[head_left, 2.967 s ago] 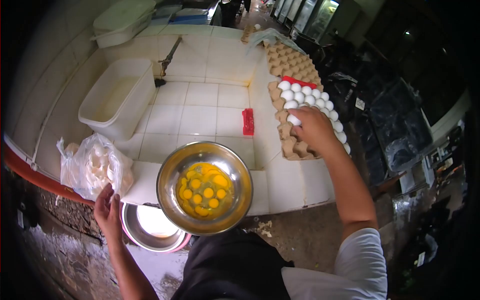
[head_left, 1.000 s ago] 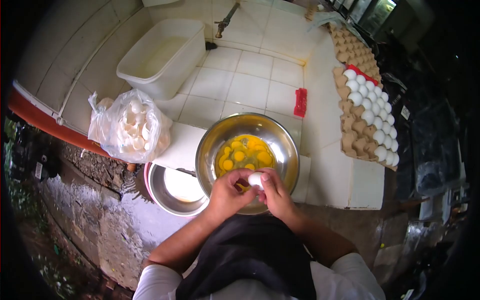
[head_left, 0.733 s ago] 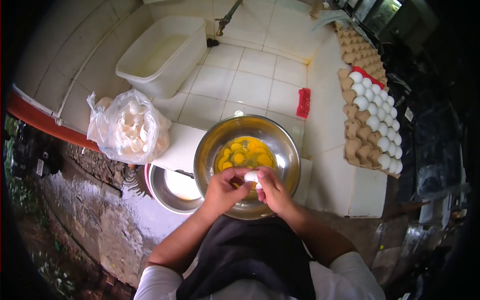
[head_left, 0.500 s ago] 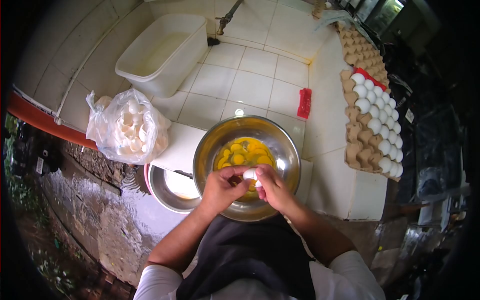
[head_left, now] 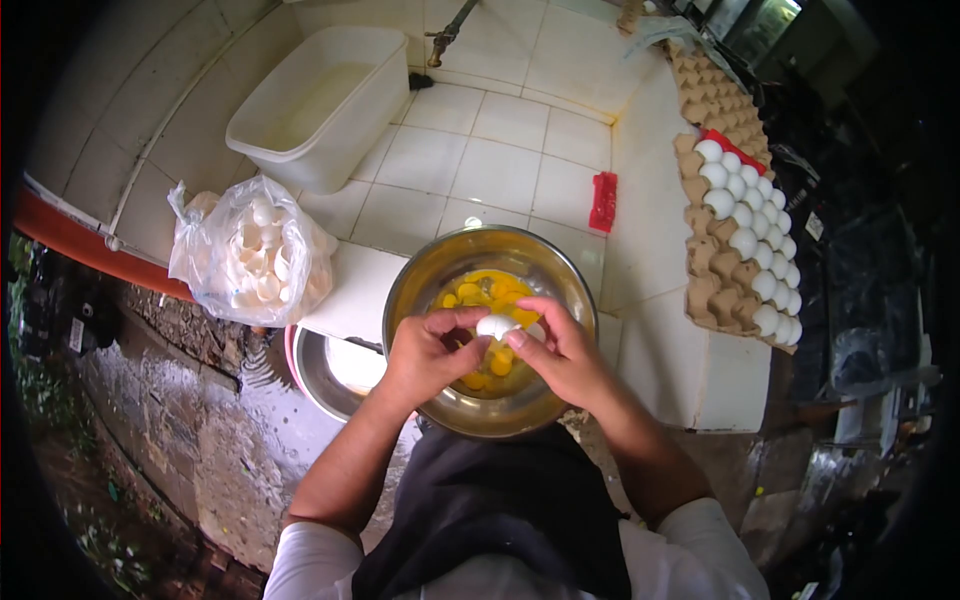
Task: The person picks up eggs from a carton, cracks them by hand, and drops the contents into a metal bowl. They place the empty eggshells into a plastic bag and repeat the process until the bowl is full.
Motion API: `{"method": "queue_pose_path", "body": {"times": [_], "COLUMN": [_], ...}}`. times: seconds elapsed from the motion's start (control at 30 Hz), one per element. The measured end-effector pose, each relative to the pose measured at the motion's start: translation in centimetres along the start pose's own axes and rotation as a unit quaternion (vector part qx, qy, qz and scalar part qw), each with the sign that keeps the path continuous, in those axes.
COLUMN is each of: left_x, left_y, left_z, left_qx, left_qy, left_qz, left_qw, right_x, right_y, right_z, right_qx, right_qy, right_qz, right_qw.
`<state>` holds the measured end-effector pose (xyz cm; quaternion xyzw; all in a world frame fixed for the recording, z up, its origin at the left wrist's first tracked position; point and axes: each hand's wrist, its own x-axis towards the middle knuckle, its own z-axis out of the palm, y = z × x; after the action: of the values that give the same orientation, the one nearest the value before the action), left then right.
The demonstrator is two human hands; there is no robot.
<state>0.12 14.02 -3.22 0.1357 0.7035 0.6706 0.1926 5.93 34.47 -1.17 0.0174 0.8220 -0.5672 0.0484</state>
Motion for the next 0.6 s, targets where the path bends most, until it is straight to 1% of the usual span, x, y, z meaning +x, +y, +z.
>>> {"method": "queue_pose_path", "body": {"times": [0.07, 0.13, 0.17, 0.2, 0.23, 0.27, 0.3, 0.33, 0.37, 0.4, 0.43, 0.47, 0.5, 0.6], "left_x": [0.1, 0.1, 0.1, -0.1, -0.5, -0.8, -1.4, -2.0, -2.5, -3.0, -3.4, -3.8, -4.1, -4.7], "left_y": [0.5, 0.1, -0.1, 0.0, 0.0, 0.0, -0.2, -0.3, -0.3, -0.3, -0.5, -1.0, -1.4, -1.4], "left_z": [-0.1, -0.2, -0.4, -0.5, -0.7, -1.0, -1.7, -1.5, -1.3, -1.0, -0.7, -0.3, 0.2, 0.3], "left_qx": [0.03, 0.016, 0.003, 0.003, -0.091, -0.184, -0.165, -0.164, -0.171, -0.178, -0.158, -0.158, -0.158, -0.145], "left_qy": [0.009, 0.02, 0.031, 0.031, 0.022, 0.012, -0.009, -0.011, -0.038, -0.065, -0.093, -0.092, -0.109, -0.168], "left_qz": [0.027, 0.031, 0.033, 0.034, 0.001, -0.032, -0.079, -0.078, -0.109, -0.138, -0.14, -0.139, -0.144, -0.154], "left_qw": [0.999, 0.999, 0.999, 0.999, 0.996, 0.982, 0.983, 0.983, 0.978, 0.972, 0.973, 0.973, 0.971, 0.963], "right_x": [-0.3, -0.8, -1.0, -1.2, -1.4, -1.9, -2.4, -2.9, -3.3, -3.7, -4.0, -4.2, -4.4, -4.6], "right_y": [-0.5, -0.3, 0.2, 1.0, 1.5, 1.7, 1.6, 1.4, 0.9, 1.1, 1.4, 1.6, 1.6, 0.5], "right_z": [-0.2, -0.2, -0.3, -0.4, -0.6, -0.9, -1.2, -1.3, -1.2, -0.8, 0.0, 0.8, 1.6, 2.6], "right_qx": [0.02, 0.01, 0.009, 0.058, 0.106, 0.106, 0.154, 0.202, 0.25, 0.25, 0.257, 0.263, 0.231, 0.204], "right_qy": [0.014, 0.072, 0.073, 0.104, 0.134, 0.135, 0.106, 0.076, 0.049, 0.049, 0.045, 0.041, 0.028, -0.002], "right_qz": [0.0, -0.022, -0.023, -0.031, -0.04, -0.041, 0.026, 0.092, 0.147, 0.146, 0.16, 0.173, 0.142, 0.152], "right_qw": [1.0, 0.997, 0.997, 0.992, 0.984, 0.984, 0.982, 0.972, 0.956, 0.956, 0.952, 0.948, 0.962, 0.967]}}
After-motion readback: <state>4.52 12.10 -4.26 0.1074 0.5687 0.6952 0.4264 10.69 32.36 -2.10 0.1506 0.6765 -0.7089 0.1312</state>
